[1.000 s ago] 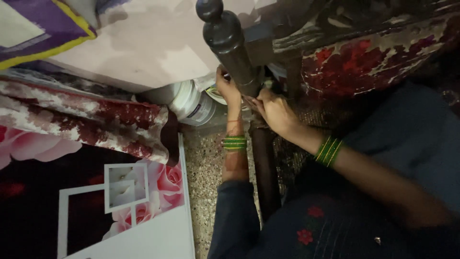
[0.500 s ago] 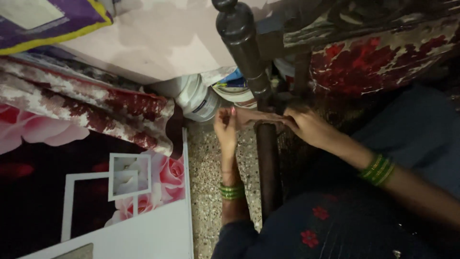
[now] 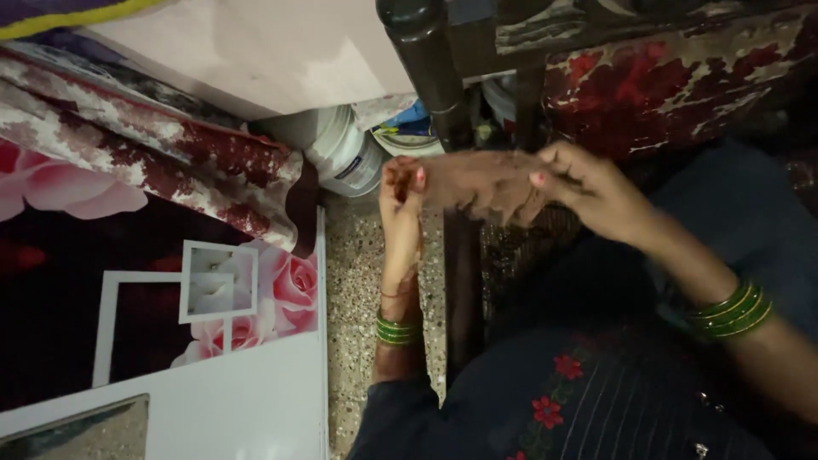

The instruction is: The person pours liquid from a bottle onto a cloth, caps the bottle, and wipes the wooden headboard and bed post with the cloth.

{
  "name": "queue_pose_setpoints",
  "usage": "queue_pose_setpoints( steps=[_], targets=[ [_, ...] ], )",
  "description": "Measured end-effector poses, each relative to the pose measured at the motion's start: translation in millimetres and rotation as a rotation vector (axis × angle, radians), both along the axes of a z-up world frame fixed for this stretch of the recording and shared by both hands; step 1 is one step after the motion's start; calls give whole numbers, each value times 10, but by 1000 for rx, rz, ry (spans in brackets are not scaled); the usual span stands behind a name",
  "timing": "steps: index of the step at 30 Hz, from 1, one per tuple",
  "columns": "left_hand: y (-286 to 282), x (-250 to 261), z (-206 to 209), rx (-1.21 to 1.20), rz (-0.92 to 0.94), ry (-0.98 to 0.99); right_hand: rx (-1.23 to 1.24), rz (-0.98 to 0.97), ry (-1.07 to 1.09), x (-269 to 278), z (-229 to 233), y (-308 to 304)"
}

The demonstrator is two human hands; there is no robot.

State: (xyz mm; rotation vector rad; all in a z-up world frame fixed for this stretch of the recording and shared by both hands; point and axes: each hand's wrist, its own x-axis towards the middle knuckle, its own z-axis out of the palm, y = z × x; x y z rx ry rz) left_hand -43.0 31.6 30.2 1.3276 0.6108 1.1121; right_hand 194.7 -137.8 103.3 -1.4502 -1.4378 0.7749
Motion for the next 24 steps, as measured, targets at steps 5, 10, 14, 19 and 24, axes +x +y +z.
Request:
queue_pose_setpoints(
  steps=[5,10,14,19,24],
  targets=[
    [-177,163,105,-110,-115,156,205,29,0,-66,529,22],
    [-537,444,-227,-309,-479,245,292,69,55,-200,605,-51],
    [-663,452,-314,-674,-568,-129,21,-27,-51,-225,390,-164],
    [-464,312,-581,-483,-287,183,-169,136,-573,-190,-84,-203],
    [53,158,-837,-291,-69,-135,-216,149,-478,-39,-312,-248]
  ],
)
